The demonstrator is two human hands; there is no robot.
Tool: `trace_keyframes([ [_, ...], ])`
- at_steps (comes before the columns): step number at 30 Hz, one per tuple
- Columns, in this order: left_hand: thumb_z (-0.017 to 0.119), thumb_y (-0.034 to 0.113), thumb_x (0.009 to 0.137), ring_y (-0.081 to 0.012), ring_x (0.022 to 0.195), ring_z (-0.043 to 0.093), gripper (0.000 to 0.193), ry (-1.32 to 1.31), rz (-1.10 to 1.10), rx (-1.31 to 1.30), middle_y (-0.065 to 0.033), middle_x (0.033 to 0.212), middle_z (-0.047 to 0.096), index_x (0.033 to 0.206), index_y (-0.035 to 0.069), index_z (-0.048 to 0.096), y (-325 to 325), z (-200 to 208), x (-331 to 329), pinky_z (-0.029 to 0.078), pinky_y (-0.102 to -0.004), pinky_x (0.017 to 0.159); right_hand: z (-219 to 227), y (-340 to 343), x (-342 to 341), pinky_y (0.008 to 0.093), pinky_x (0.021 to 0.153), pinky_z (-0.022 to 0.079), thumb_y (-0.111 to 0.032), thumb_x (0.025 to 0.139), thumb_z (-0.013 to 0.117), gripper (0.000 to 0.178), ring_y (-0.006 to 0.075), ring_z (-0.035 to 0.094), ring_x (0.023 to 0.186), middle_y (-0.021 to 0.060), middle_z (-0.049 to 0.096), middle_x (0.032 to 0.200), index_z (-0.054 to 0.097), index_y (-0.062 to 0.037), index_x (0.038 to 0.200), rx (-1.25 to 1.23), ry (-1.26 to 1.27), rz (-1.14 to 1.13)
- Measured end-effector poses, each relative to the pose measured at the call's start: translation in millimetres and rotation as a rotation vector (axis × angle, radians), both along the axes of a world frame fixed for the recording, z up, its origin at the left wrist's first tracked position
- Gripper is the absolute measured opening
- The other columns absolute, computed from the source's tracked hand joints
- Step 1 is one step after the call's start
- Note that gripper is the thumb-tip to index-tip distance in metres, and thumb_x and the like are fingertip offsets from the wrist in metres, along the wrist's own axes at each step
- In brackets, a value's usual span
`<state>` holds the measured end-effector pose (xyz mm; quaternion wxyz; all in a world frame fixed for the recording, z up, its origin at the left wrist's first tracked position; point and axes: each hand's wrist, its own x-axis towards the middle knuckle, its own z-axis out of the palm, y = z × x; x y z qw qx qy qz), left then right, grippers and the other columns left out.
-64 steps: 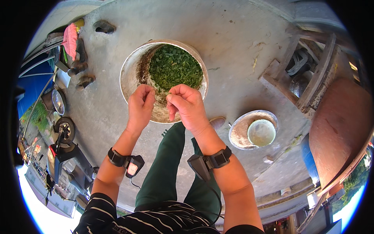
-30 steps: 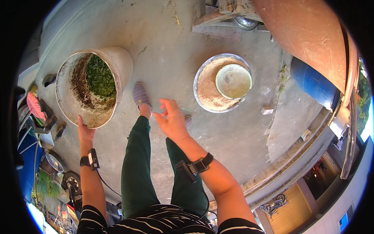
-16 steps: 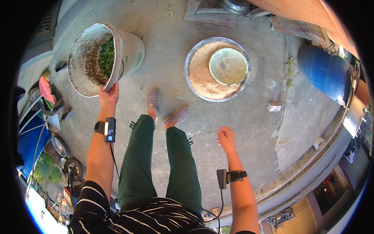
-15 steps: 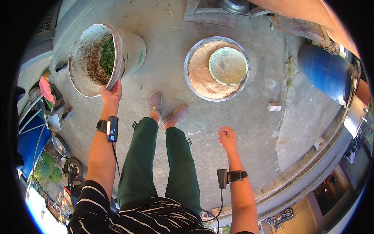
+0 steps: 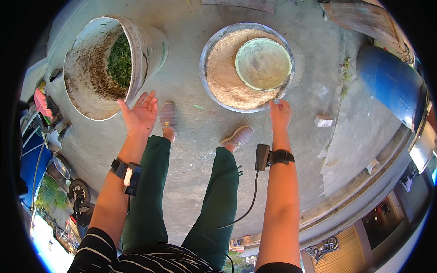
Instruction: The person mixes a pinkish paste in a bucket, then adds chopped green leaves and a granular feed from a bowl into a large clay pot. They stir the combined ingredients with a wooden tool until mixed, then walk indoors.
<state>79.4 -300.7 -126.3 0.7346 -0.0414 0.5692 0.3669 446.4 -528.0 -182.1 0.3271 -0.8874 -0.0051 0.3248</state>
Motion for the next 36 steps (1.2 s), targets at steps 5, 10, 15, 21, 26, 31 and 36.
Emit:
trace_keyframes([
  [5,0.037,0.086,0.076,-0.0335,0.099,0.057,0.112,-0.131,-0.161,0.257,-0.0275,0.135,0.044,0.147,0.001,0.023,-8.8,-9.3,7.0,0.05,-0.0406,0.085,-76.7,46.6,62.0,0.0338,0.073,0.05,-0.013,0.072,0.08,0.052,0.023,0.063,0.082,0.0135,0.065,0.093,0.056,0.0091,0.112,0.25,-0.107,-0.005],
  [10,0.042,0.077,0.083,-0.0321,0.108,0.056,0.099,-0.033,-0.325,0.313,-0.0258,0.138,0.042,0.149,0.005,0.024,-33.3,-36.6,34.1,0.047,-0.0418,0.092,-87.8,79.5,77.4,0.0417,0.055,0.053,-0.008,0.077,0.072,0.037,0.029,0.064,0.083,0.0149,0.064,0.09,0.056,0.0069,0.107,-0.028,0.254,-0.155],
  [15,0.051,0.054,0.095,-0.0267,0.12,0.052,0.076,0.122,-0.941,0.255,-0.02,0.144,0.037,0.151,0.01,0.023,-103.8,-80.9,86.7,0.043,-0.0414,0.1,-42.2,100.3,63.0,0.0431,0.04,0.052,-0.003,0.082,0.056,0.036,0.0366,0.066,0.087,0.0208,0.059,0.105,0.05,0.0079,0.116,0.035,0.432,0.056],
  [21,0.055,0.047,0.095,-0.0292,0.14,0.031,0.079,0.235,-0.995,0.349,-0.0177,0.157,0.014,0.155,0.018,0.011,-124.9,-110.0,131.3,0.036,-0.0445,0.107,30.5,62.2,65.6,0.0506,0.084,0.053,0.004,0.077,0.051,0.067,0.0451,0.052,0.115,0.0269,0.045,0.13,0.031,0.0011,0.141,0.03,-0.722,0.821],
  [26,0.055,0.047,0.095,-0.0309,0.145,0.021,0.086,0.151,-0.848,0.217,-0.0171,0.16,0.002,0.156,0.02,0.0,-120.0,-108.1,152.1,0.033,-0.0473,0.109,27.8,37.7,56.8,0.0503,0.094,0.047,0.008,0.073,0.061,0.085,0.0465,0.042,0.124,0.0252,0.03,0.143,0.02,-0.0015,0.147,-0.271,-0.833,0.777],
  [31,0.053,0.05,0.095,-0.0334,0.145,0.02,0.093,0.187,-0.798,0.142,-0.0153,0.161,0.001,0.153,0.021,-0.013,-115.5,-120.8,168.7,0.032,-0.0517,0.108,-9.8,51.2,7.8,0.0505,0.088,0.051,0.005,0.071,0.067,0.094,0.045,0.042,0.12,0.0242,0.024,0.146,0.012,-0.0021,0.148,-0.397,-0.745,0.63],
  [36,0.05,0.052,0.096,-0.0347,0.144,0.019,0.093,0.088,-0.73,0.112,-0.0117,0.161,0.002,0.152,0.021,-0.018,-106.2,-144.4,179.1,0.033,-0.0594,0.104,-36.8,54.0,-4.7,0.0528,0.094,0.045,0.005,0.073,0.062,0.088,0.0472,0.045,0.116,0.0271,0.032,0.138,0.016,-0.0029,0.147,-0.415,-0.569,0.438],
])
